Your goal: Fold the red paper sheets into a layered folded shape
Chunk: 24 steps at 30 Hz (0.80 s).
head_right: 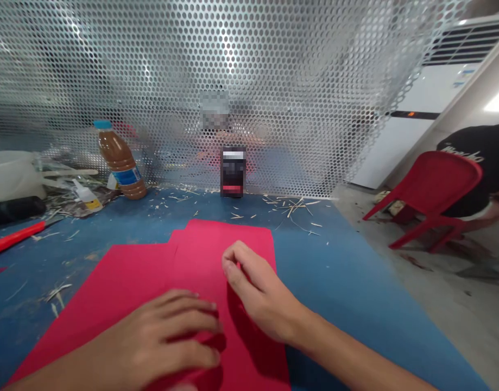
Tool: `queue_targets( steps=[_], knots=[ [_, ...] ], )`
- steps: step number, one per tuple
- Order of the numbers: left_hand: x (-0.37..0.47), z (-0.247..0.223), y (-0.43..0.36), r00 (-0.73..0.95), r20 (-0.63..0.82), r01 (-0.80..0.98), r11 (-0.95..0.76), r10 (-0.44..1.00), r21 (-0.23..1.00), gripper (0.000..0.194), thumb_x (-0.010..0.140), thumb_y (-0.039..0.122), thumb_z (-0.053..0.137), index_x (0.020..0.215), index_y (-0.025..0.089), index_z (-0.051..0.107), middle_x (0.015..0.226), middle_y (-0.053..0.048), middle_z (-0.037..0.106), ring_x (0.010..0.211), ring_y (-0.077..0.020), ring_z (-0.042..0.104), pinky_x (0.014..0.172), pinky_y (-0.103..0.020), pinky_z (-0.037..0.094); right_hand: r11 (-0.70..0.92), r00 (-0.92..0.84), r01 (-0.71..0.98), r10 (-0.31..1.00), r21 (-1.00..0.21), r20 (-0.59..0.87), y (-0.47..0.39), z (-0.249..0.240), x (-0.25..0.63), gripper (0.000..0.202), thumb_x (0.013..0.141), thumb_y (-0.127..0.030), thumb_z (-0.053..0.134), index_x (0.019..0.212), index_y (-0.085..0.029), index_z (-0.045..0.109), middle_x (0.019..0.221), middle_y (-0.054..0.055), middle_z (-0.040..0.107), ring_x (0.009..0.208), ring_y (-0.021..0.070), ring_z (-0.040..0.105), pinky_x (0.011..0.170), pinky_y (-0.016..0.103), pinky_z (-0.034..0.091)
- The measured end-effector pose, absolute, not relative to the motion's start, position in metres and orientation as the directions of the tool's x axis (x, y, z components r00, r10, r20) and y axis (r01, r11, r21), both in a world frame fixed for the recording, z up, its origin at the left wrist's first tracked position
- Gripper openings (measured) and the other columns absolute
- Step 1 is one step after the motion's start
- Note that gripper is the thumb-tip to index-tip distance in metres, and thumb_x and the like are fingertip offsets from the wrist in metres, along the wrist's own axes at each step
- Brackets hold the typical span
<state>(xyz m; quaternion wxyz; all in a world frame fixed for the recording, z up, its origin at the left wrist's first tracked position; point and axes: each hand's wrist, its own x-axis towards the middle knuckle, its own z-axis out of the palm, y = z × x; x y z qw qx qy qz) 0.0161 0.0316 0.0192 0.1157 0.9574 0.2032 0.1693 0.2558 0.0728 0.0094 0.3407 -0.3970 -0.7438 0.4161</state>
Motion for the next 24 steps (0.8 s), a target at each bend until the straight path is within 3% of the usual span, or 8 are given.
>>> queue_targets(
  steps=[3, 5, 7, 9, 14, 19, 24],
  knots=[
    [0.004, 0.037, 0.043, 0.658, 0.399, 0.482, -0.764, 0.638, 0.428, 0.018, 0.107, 0.021, 0.048, 0.103, 0.025, 0.066, 0.109, -0.002, 0.074, 0.105, -0.0186, 0.069, 0.097, -0.031, 0.053, 0.562, -0.557, 0.556, 0.799, -0.612, 0.227, 0.070, 0.009, 0.254, 0.024, 0.109, -0.040, 0.045, 0.117, -0.022, 0.059, 0.128, 0.014, 0.066, 0.116, 0.0282, 0.060, 0.104, 0.048, 0.048],
    [-0.006, 0.038, 0.054, 0.590, 0.413, 0.563, -0.720, 0.694, 0.405, 0.018, 0.106, 0.019, 0.046, 0.101, 0.023, 0.063, 0.103, -0.003, 0.073, 0.100, -0.0201, 0.067, 0.092, -0.034, 0.051, 0.630, -0.611, 0.639, 0.765, -0.441, 0.206, 0.068, 0.006, 0.253, 0.051, 0.103, -0.047, 0.058, 0.144, -0.018, 0.051, 0.153, 0.020, 0.055, 0.141, 0.0366, 0.048, 0.116, 0.058, 0.039],
    [-0.013, 0.032, 0.062, 0.592, 0.367, 0.633, -0.696, 0.717, 0.340, 0.017, 0.106, 0.021, 0.047, 0.100, 0.022, 0.063, 0.100, -0.003, 0.071, 0.095, -0.0215, 0.065, 0.090, -0.038, 0.049, 0.654, -0.639, 0.670, 0.749, -0.352, 0.177, 0.068, 0.004, 0.254, 0.075, 0.098, -0.053, 0.064, 0.158, -0.015, 0.039, 0.161, 0.020, 0.047, 0.148, 0.0397, 0.042, 0.119, 0.060, 0.036],
    [-0.017, 0.023, 0.068, 0.592, 0.305, 0.681, -0.666, 0.746, 0.306, 0.015, 0.107, 0.024, 0.048, 0.102, 0.022, 0.063, 0.101, -0.003, 0.071, 0.096, -0.0227, 0.065, 0.093, -0.041, 0.047, 0.661, -0.646, 0.681, 0.745, -0.315, 0.166, 0.069, 0.004, 0.256, 0.079, 0.097, -0.053, 0.066, 0.160, -0.015, 0.038, 0.159, 0.020, 0.051, 0.145, 0.0401, 0.046, 0.117, 0.061, 0.039],
    [-0.015, 0.002, 0.069, 0.599, 0.259, 0.708, -0.652, 0.758, 0.271, 0.017, 0.107, 0.023, 0.046, 0.109, 0.022, 0.063, 0.110, -0.006, 0.069, 0.105, -0.0264, 0.061, 0.096, -0.046, 0.047, 0.603, -0.597, 0.712, 0.789, -0.358, 0.143, 0.072, 0.012, 0.256, 0.060, 0.095, -0.046, 0.070, 0.144, -0.014, 0.057, 0.134, 0.018, 0.066, 0.122, 0.0371, 0.059, 0.103, 0.058, 0.050],
    [-0.013, -0.004, 0.069, 0.626, 0.293, 0.697, -0.687, 0.723, 0.206, 0.019, 0.107, 0.022, 0.044, 0.113, 0.020, 0.062, 0.115, -0.009, 0.068, 0.108, -0.0287, 0.059, 0.096, -0.048, 0.047, 0.481, -0.515, 0.645, 0.848, -0.594, 0.128, 0.071, 0.013, 0.255, 0.034, 0.095, -0.022, 0.065, 0.129, -0.020, 0.063, 0.120, 0.011, 0.068, 0.113, 0.0273, 0.062, 0.098, 0.045, 0.052],
    [-0.015, -0.002, 0.070, 0.583, 0.299, 0.715, -0.652, 0.756, 0.252, 0.019, 0.108, 0.023, 0.044, 0.113, 0.022, 0.063, 0.117, -0.008, 0.068, 0.107, -0.0267, 0.060, 0.095, -0.044, 0.049, 0.442, -0.529, 0.565, 0.842, -0.697, 0.104, 0.065, 0.011, 0.254, 0.041, 0.089, -0.008, 0.062, 0.127, -0.023, 0.063, 0.111, 0.006, 0.071, 0.100, 0.0219, 0.065, 0.090, 0.037, 0.052]
  ],
)
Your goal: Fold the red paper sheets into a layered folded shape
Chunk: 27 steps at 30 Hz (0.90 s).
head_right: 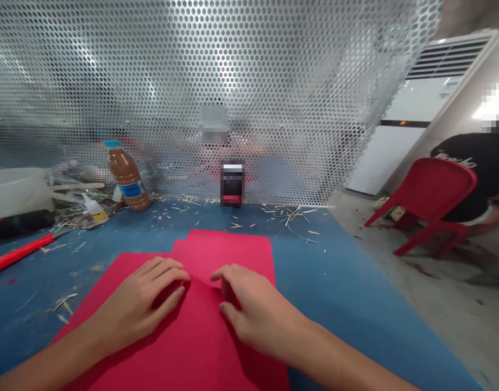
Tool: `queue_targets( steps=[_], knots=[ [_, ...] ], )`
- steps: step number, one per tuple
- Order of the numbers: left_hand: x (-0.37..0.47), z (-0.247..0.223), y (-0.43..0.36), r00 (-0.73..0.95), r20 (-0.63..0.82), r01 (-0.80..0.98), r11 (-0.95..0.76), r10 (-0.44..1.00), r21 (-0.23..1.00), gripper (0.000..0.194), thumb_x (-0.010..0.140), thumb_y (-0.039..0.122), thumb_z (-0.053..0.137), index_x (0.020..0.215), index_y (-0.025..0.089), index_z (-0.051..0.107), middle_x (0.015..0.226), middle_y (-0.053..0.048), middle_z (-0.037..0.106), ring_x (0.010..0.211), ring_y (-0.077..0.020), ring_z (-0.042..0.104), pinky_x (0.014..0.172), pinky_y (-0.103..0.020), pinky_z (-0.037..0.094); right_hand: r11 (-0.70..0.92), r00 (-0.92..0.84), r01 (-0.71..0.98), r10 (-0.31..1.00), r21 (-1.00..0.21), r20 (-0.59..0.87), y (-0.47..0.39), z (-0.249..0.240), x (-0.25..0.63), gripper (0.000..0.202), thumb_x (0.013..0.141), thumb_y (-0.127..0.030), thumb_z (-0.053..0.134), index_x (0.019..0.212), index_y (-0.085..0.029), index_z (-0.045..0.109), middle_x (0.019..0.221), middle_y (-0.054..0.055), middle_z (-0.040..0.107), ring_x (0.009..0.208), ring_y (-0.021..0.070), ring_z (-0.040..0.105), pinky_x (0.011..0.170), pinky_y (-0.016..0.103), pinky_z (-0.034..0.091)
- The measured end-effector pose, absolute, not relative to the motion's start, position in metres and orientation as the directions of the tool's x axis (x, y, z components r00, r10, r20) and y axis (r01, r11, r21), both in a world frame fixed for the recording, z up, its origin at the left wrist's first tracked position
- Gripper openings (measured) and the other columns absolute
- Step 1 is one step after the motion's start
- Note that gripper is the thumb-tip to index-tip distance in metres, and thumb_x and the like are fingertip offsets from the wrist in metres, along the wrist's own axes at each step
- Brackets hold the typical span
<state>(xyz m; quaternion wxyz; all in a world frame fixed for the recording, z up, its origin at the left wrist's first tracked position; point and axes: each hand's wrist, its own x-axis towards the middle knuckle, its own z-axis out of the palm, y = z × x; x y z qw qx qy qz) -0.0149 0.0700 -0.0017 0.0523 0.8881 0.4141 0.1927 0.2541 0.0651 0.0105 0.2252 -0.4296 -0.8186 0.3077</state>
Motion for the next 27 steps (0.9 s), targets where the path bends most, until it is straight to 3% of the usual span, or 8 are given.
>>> queue_targets(
  steps=[5, 7, 9, 14, 18, 21, 24, 27],
  knots=[
    [-0.014, 0.003, 0.068, 0.504, 0.304, 0.716, -0.588, 0.808, 0.377, 0.024, 0.109, 0.029, 0.041, 0.114, 0.023, 0.064, 0.113, -0.006, 0.071, 0.107, -0.0246, 0.064, 0.094, -0.039, 0.052, 0.248, -0.522, 0.484, 0.851, -0.839, -0.049, 0.070, 0.017, 0.256, 0.023, 0.087, -0.010, 0.064, 0.106, -0.022, 0.071, 0.076, -0.003, 0.063, 0.066, 0.0140, 0.053, 0.059, 0.026, 0.042],
    [-0.014, 0.006, 0.068, 0.438, 0.291, 0.703, -0.526, 0.850, 0.479, 0.029, 0.111, 0.033, 0.036, 0.111, 0.023, 0.064, 0.109, -0.004, 0.072, 0.103, -0.0224, 0.066, 0.090, -0.036, 0.054, 0.146, -0.517, 0.450, 0.847, -0.881, -0.124, 0.078, 0.019, 0.260, 0.007, 0.088, -0.017, 0.066, 0.092, -0.020, 0.071, 0.067, -0.004, 0.058, 0.059, 0.0126, 0.048, 0.052, 0.025, 0.036],
    [-0.015, 0.011, 0.068, 0.396, 0.275, 0.676, -0.481, 0.876, 0.558, 0.034, 0.112, 0.036, 0.033, 0.106, 0.024, 0.065, 0.106, -0.003, 0.072, 0.100, -0.0209, 0.067, 0.089, -0.034, 0.054, 0.095, -0.505, 0.424, 0.851, -0.901, -0.148, 0.086, 0.020, 0.265, 0.005, 0.091, -0.024, 0.066, 0.087, -0.020, 0.068, 0.064, -0.004, 0.059, 0.057, 0.0130, 0.050, 0.050, 0.025, 0.036],
    [-0.020, 0.024, 0.071, 0.436, 0.219, 0.627, -0.469, 0.873, 0.622, 0.033, 0.109, 0.042, 0.042, 0.101, 0.023, 0.068, 0.106, -0.003, 0.072, 0.103, -0.0223, 0.066, 0.096, -0.038, 0.052, 0.120, -0.423, 0.339, 0.906, -0.933, -0.037, 0.103, 0.019, 0.274, 0.014, 0.096, -0.034, 0.065, 0.093, -0.020, 0.064, 0.070, -0.003, 0.061, 0.061, 0.0136, 0.054, 0.058, 0.027, 0.040],
    [-0.020, 0.026, 0.073, 0.455, 0.197, 0.619, -0.467, 0.869, 0.631, 0.031, 0.107, 0.042, 0.047, 0.088, 0.022, 0.062, 0.094, -0.002, 0.068, 0.090, -0.0194, 0.064, 0.084, -0.032, 0.052, 0.177, -0.372, 0.261, 0.925, -0.949, 0.071, 0.106, 0.025, 0.275, 0.022, 0.091, -0.041, 0.071, 0.090, -0.020, 0.064, 0.073, -0.004, 0.055, 0.065, 0.0134, 0.050, 0.061, 0.028, 0.038],
    [-0.017, 0.025, 0.072, 0.454, 0.179, 0.604, -0.449, 0.873, 0.659, 0.030, 0.106, 0.040, 0.048, 0.084, 0.022, 0.057, 0.087, 0.001, 0.063, 0.082, -0.0170, 0.061, 0.075, -0.028, 0.049, 0.189, -0.353, 0.196, 0.929, -0.962, 0.110, 0.103, 0.032, 0.275, 0.027, 0.092, -0.047, 0.070, 0.093, -0.021, 0.063, 0.082, -0.001, 0.060, 0.072, 0.0153, 0.055, 0.067, 0.030, 0.044],
    [-0.014, 0.025, 0.070, 0.447, 0.149, 0.557, -0.405, 0.882, 0.725, 0.029, 0.104, 0.040, 0.051, 0.083, 0.022, 0.057, 0.083, 0.002, 0.061, 0.079, -0.0166, 0.058, 0.074, -0.027, 0.046, 0.192, -0.319, 0.153, 0.938, -0.969, 0.136, 0.101, 0.035, 0.275, 0.027, 0.095, -0.048, 0.067, 0.101, -0.022, 0.062, 0.092, 0.001, 0.063, 0.082, 0.0175, 0.060, 0.074, 0.033, 0.048],
    [-0.012, 0.025, 0.067, 0.389, 0.116, 0.488, -0.312, 0.914, 0.815, 0.033, 0.103, 0.044, 0.054, 0.080, 0.021, 0.057, 0.080, 0.002, 0.058, 0.078, -0.0164, 0.055, 0.073, -0.027, 0.043, 0.221, -0.196, 0.164, 0.962, -0.961, 0.188, 0.101, 0.035, 0.274, 0.033, 0.090, -0.044, 0.074, 0.110, -0.024, 0.058, 0.098, 0.001, 0.059, 0.085, 0.0182, 0.060, 0.074, 0.033, 0.049]
  ],
)
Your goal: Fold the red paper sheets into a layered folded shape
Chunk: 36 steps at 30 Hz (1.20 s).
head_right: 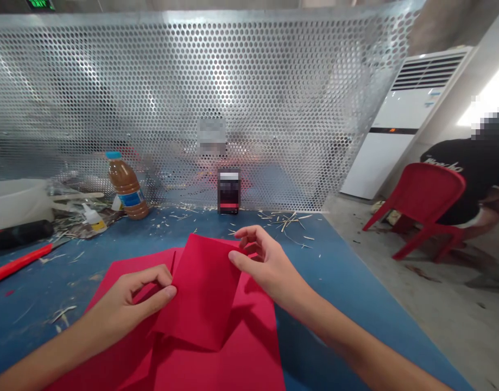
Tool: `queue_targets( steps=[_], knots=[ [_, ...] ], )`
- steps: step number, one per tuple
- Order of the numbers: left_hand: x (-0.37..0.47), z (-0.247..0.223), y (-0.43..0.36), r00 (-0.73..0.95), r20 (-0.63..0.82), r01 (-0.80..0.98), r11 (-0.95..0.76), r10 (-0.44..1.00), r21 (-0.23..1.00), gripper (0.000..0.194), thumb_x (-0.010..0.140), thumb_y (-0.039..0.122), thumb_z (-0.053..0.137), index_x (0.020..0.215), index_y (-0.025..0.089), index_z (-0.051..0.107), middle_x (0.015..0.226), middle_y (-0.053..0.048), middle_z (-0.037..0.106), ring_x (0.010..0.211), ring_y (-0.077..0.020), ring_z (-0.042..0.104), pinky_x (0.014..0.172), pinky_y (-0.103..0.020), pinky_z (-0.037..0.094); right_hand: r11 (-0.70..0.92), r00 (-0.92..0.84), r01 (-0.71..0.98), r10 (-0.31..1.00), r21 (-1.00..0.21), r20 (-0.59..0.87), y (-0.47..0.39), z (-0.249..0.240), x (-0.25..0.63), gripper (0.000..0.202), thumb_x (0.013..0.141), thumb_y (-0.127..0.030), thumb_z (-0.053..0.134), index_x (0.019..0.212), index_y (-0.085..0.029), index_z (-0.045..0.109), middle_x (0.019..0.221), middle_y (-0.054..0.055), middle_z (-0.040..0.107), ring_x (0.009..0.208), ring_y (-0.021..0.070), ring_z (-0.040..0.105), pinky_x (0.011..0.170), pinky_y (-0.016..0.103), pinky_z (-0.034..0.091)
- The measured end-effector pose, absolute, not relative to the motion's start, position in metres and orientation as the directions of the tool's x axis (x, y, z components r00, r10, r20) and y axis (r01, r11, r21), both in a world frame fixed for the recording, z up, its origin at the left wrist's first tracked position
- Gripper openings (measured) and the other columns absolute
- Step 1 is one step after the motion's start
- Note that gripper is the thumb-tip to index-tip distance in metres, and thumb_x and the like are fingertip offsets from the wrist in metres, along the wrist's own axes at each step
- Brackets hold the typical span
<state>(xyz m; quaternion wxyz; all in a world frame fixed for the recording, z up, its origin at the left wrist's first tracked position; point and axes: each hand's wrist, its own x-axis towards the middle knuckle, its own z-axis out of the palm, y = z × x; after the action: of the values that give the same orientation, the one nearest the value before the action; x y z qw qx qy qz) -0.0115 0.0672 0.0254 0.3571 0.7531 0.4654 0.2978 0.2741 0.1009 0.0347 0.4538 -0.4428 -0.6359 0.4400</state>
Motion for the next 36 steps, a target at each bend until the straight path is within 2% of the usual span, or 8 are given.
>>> queue_targets(
  steps=[4, 8, 13, 19, 23, 26, 32, 36],
  knots=[
    [-0.010, 0.025, 0.064, 0.285, 0.110, 0.364, -0.214, 0.952, 0.906, 0.036, 0.100, 0.049, 0.060, 0.078, 0.021, 0.055, 0.076, 0.003, 0.054, 0.072, -0.0149, 0.049, 0.068, -0.026, 0.040, 0.291, -0.063, 0.330, 0.956, -0.898, 0.287, 0.096, 0.036, 0.269, 0.028, 0.089, -0.041, 0.076, 0.092, -0.025, 0.053, 0.083, -0.004, 0.052, 0.069, 0.0147, 0.047, 0.063, 0.032, 0.042],
    [-0.006, 0.025, 0.059, 0.241, 0.107, 0.219, -0.161, 0.965, 0.962, 0.039, 0.097, 0.052, 0.067, 0.078, 0.021, 0.054, 0.074, 0.004, 0.051, 0.067, -0.0130, 0.046, 0.063, -0.024, 0.037, 0.258, -0.316, 0.246, 0.933, -0.934, 0.175, 0.079, 0.043, 0.259, 0.023, 0.097, -0.045, 0.069, 0.099, -0.025, 0.057, 0.095, 0.002, 0.063, 0.086, 0.0185, 0.057, 0.079, 0.037, 0.050],
    [0.007, 0.025, 0.043, 0.372, 0.117, -0.054, -0.104, 0.921, 0.993, 0.043, 0.093, 0.052, 0.075, 0.075, 0.020, 0.052, 0.076, 0.004, 0.052, 0.070, -0.0126, 0.050, 0.067, -0.024, 0.041, -0.148, -0.628, -0.125, 0.777, -0.981, -0.038, 0.057, 0.043, 0.244, 0.067, 0.087, -0.058, 0.081, 0.136, -0.028, 0.046, 0.136, 0.011, 0.057, 0.125, 0.0259, 0.057, 0.103, 0.045, 0.050],
    [0.012, 0.018, 0.031, 0.499, 0.099, -0.231, 0.023, 0.861, 0.973, 0.035, 0.091, 0.045, 0.081, 0.078, 0.021, 0.059, 0.089, 0.001, 0.065, 0.090, -0.0174, 0.063, 0.082, -0.028, 0.050, -0.302, -0.691, -0.334, 0.723, -0.893, 0.014, 0.039, 0.043, 0.234, 0.105, 0.060, -0.043, 0.103, 0.144, -0.032, 0.041, 0.147, 0.011, 0.055, 0.127, 0.0281, 0.061, 0.105, 0.043, 0.050],
    [0.013, 0.021, 0.031, 0.504, 0.107, -0.308, 0.063, 0.857, 0.949, 0.032, 0.092, 0.042, 0.080, 0.078, 0.020, 0.061, 0.089, 0.002, 0.067, 0.081, -0.0136, 0.065, 0.075, -0.024, 0.053, -0.353, -0.654, -0.329, 0.754, -0.876, -0.058, 0.034, 0.050, 0.231, 0.080, 0.072, -0.033, 0.095, 0.138, -0.029, 0.050, 0.139, 0.010, 0.064, 0.127, 0.0282, 0.064, 0.099, 0.039, 0.055],
    [0.011, 0.027, 0.031, 0.440, 0.028, -0.316, 0.126, 0.897, 0.940, 0.032, 0.092, 0.042, 0.080, 0.078, 0.021, 0.060, 0.085, 0.001, 0.068, 0.073, -0.0140, 0.068, 0.068, -0.023, 0.055, -0.355, -0.561, -0.343, 0.820, -0.870, -0.114, 0.040, 0.049, 0.232, 0.057, 0.077, -0.024, 0.087, 0.128, -0.027, 0.061, 0.119, 0.008, 0.074, 0.103, 0.0259, 0.075, 0.086, 0.039, 0.060],
    [0.001, 0.041, 0.044, 0.134, -0.220, -0.532, 0.258, 0.966, 0.807, 0.030, 0.083, 0.028, 0.084, 0.107, 0.027, 0.066, 0.097, 0.001, 0.074, 0.080, -0.0188, 0.075, 0.074, -0.029, 0.063, -0.310, -0.370, -0.451, 0.918, -0.837, -0.141, 0.066, 0.050, 0.248, 0.035, 0.071, -0.014, 0.078, 0.106, -0.021, 0.074, 0.088, 0.003, 0.078, 0.074, 0.0218, 0.075, 0.069, 0.035, 0.061],
    [-0.003, 0.048, 0.052, 0.232, -0.159, -0.604, 0.270, 0.960, 0.750, 0.024, 0.083, 0.021, 0.078, 0.106, 0.026, 0.072, 0.104, 0.000, 0.078, 0.093, -0.0222, 0.077, 0.075, -0.025, 0.063, -0.342, -0.330, -0.528, 0.926, -0.777, -0.183, 0.078, 0.052, 0.263, 0.030, 0.062, -0.011, 0.073, 0.090, -0.022, 0.074, 0.085, 0.000, 0.077, 0.074, 0.0194, 0.071, 0.064, 0.030, 0.058]
  ],
)
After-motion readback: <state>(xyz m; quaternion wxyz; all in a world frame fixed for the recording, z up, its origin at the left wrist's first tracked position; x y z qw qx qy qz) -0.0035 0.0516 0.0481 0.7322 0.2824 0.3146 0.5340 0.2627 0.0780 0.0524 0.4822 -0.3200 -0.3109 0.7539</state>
